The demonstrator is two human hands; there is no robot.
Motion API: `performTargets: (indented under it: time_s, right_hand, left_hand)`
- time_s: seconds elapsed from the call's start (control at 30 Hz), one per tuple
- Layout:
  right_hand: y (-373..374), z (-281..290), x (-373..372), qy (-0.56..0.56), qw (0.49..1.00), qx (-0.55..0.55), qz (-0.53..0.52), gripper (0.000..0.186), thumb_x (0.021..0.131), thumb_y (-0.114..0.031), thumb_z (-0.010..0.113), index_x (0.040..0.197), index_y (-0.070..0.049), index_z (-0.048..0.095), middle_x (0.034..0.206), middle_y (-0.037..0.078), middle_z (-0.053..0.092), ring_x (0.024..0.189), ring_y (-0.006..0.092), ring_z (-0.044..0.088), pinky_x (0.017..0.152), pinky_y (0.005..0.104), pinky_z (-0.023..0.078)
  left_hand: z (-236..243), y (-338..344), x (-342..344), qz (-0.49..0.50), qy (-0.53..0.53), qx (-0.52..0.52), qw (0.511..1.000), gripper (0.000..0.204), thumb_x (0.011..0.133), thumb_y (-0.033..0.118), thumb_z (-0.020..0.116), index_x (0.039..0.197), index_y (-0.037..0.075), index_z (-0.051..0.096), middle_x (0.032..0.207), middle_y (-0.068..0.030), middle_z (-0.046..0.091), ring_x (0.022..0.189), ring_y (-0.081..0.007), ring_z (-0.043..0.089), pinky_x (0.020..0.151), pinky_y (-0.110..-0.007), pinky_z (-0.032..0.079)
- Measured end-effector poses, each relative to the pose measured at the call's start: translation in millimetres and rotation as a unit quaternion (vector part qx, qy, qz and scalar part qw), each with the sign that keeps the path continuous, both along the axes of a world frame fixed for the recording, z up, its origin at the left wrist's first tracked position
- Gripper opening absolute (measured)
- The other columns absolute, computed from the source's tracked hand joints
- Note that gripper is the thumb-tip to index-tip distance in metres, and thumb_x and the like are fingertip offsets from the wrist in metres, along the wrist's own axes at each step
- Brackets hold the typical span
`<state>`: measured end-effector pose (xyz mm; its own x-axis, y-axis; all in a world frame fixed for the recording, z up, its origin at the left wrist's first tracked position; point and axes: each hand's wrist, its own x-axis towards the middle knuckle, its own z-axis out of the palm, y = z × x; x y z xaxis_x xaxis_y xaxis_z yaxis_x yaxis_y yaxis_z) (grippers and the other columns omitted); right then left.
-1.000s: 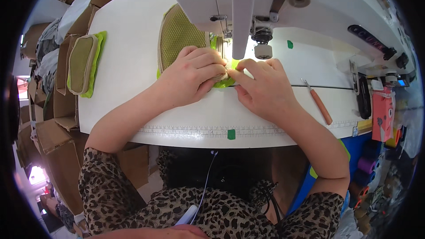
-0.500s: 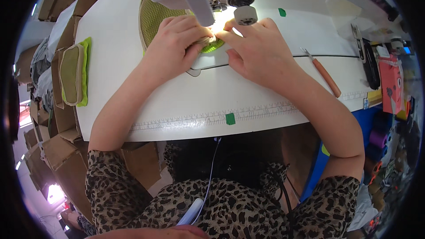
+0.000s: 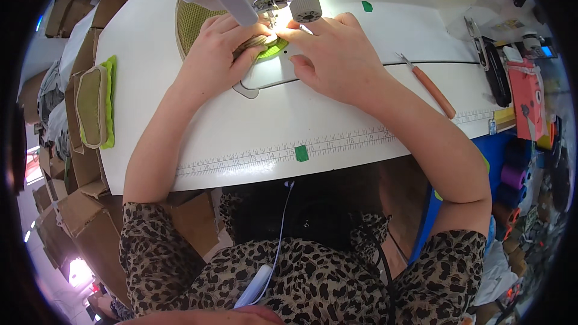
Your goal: Sewing the edges and components of mesh pouches using an industrial sewing machine.
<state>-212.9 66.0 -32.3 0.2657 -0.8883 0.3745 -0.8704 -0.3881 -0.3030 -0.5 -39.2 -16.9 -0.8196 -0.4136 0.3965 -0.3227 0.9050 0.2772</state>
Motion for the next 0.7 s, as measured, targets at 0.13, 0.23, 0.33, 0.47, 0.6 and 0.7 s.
performTargets:
  time_s: [0.13, 0.23, 0.33, 0.47, 0.6, 0.7]
  right_hand:
    - [1, -1, -8, -0.062, 0.997, 0.042, 0.0, 0.036, 0.087, -0.022, 0.069, 0.123, -0.017, 0.067, 0.107, 0.004, 0.066, 0.091, 0.0212, 0.063, 0.089, 0.0391, 0.043]
    - [1, 4, -10, -0.088, 0.994, 0.057, -0.015, 0.032, 0.09, -0.024, 0.068, 0.121, -0.018, 0.067, 0.101, 0.005, 0.067, 0.091, 0.0232, 0.064, 0.085, 0.04, 0.046]
    - [-4, 22, 1, -0.089, 0.993, 0.074, -0.019, 0.024, 0.092, -0.024, 0.066, 0.116, -0.017, 0.068, 0.087, 0.007, 0.068, 0.082, 0.0251, 0.066, 0.075, 0.0406, 0.05]
    - [-21, 15, 5, -0.019, 1.0, 0.017, 0.008, 0.015, 0.095, -0.023, 0.063, 0.107, -0.015, 0.067, 0.067, 0.007, 0.064, 0.061, 0.0264, 0.065, 0.057, 0.0388, 0.051]
    - [-25, 2, 12, 0.012, 1.0, -0.012, -0.022, 0.013, 0.094, -0.022, 0.065, 0.104, -0.015, 0.066, 0.069, 0.006, 0.064, 0.057, 0.0253, 0.064, 0.051, 0.0369, 0.05]
    - [-25, 1, 15, -0.022, 0.999, -0.029, -0.025, 0.013, 0.092, -0.021, 0.066, 0.104, -0.016, 0.066, 0.07, 0.005, 0.064, 0.056, 0.0238, 0.063, 0.05, 0.0355, 0.05]
  left_hand:
    - [6, 1, 0, -0.005, 0.037, 0.053, 0.998, 0.017, 0.091, 0.015, 0.066, 0.105, 0.007, 0.068, 0.104, -0.0068, 0.071, 0.101, -0.0255, 0.066, 0.091, -0.041, 0.047]
    - [16, 2, -4, 0.038, 0.013, 0.165, 0.986, 0.016, 0.092, 0.017, 0.066, 0.103, 0.005, 0.066, 0.093, -0.0092, 0.071, 0.086, -0.0291, 0.068, 0.083, -0.041, 0.05]
    - [15, 0, -1, 0.042, 0.015, 0.121, 0.992, 0.015, 0.093, 0.016, 0.064, 0.102, 0.005, 0.063, 0.085, -0.0113, 0.07, 0.076, -0.0316, 0.067, 0.074, -0.042, 0.051]
    - [9, 1, -3, 0.035, 0.013, 0.048, 0.998, 0.013, 0.094, 0.014, 0.062, 0.102, 0.004, 0.059, 0.084, -0.0129, 0.069, 0.077, -0.0316, 0.067, 0.07, -0.043, 0.051]
    - [2, 8, -7, 0.075, -0.008, 0.012, 0.997, 0.013, 0.095, 0.011, 0.059, 0.103, 0.002, 0.054, 0.081, -0.0146, 0.066, 0.076, -0.0347, 0.066, 0.068, -0.045, 0.051]
    - [1, 9, -5, 0.077, -0.003, 0.014, 0.997, 0.016, 0.095, 0.011, 0.059, 0.106, 0.001, 0.051, 0.087, -0.0164, 0.064, 0.076, -0.0364, 0.066, 0.066, -0.046, 0.051]
